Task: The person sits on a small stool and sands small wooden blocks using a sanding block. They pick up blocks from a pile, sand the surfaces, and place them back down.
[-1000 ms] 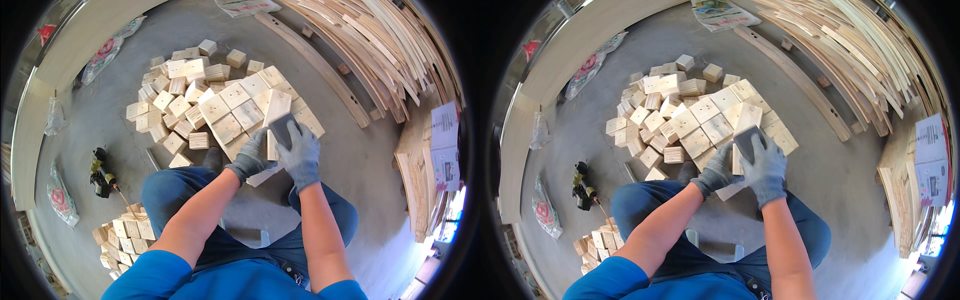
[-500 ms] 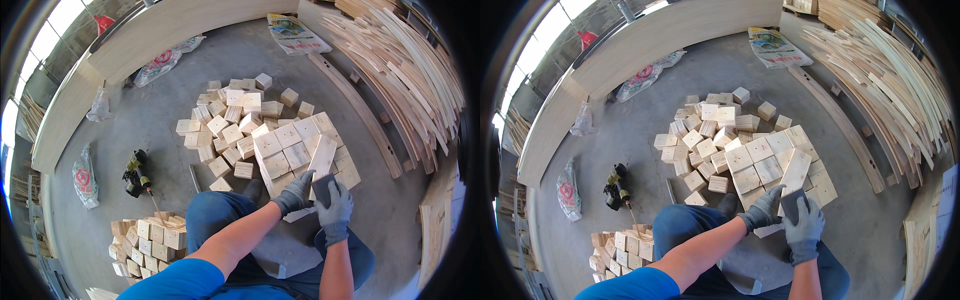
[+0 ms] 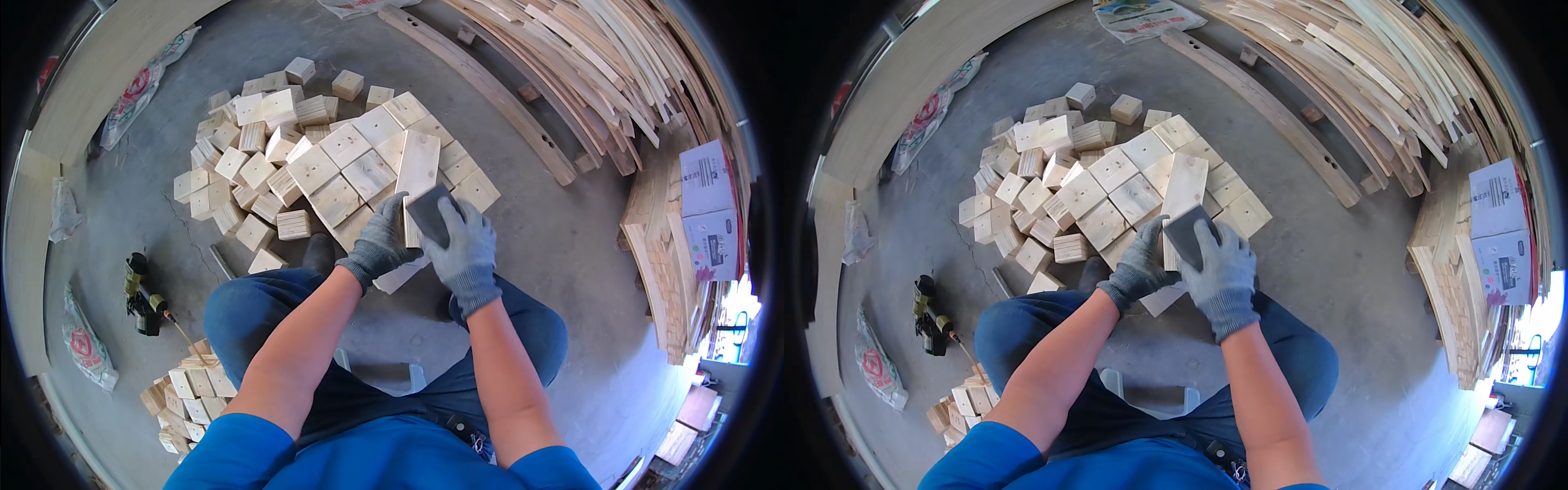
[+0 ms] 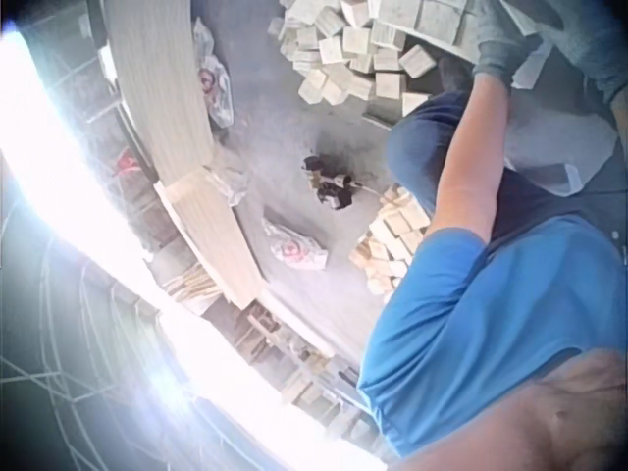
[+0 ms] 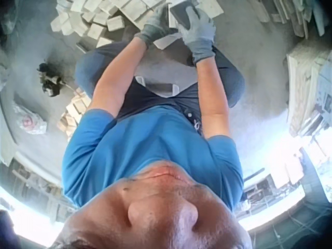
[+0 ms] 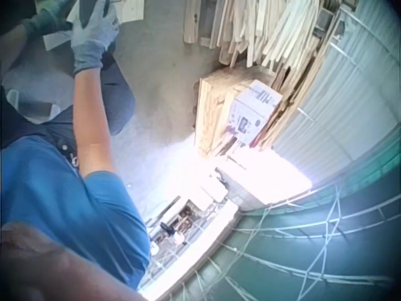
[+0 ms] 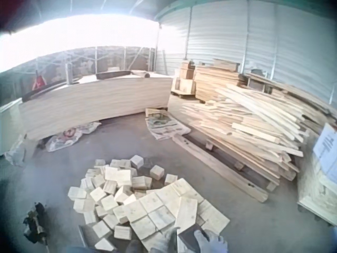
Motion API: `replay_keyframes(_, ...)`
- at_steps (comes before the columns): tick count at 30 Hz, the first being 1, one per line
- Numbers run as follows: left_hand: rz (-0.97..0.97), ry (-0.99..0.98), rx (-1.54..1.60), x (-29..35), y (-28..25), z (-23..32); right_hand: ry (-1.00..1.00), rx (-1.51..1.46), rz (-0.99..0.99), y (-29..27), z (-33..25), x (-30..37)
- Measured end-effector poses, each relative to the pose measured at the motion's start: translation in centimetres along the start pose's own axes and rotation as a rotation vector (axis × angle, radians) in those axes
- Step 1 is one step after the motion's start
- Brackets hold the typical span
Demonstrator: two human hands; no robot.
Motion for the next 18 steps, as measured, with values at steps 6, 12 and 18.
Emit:
replay_keyframes(6, 0.028, 0.04, 0.11, -0.4, 0.4, -0.4, -0.045, -0.032, -0.028, -0.5, 0.0, 6.1)
replay_keyframes(12, 0.056, 0.048, 0.049, -0.2, 0.0, -0.1, -0.066, -0.071, -0.008, -0.2, -0.1, 3.3)
replay_keyframes(18, 0.01, 0.024, 0.06, 0.0, -0.7, 0.3, -0.1, -0.077, 0.019, 0.8, 0.5, -4.6)
Point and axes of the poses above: each hand's wrist, its own x-axis away from the middle knuckle, its own y-axis out of the palm, z = x × y, the point moved 5 cm from there along -x, towards the middle knuckle, and after that the axes turned 12 degrees about -x, right-handed, at the moved point
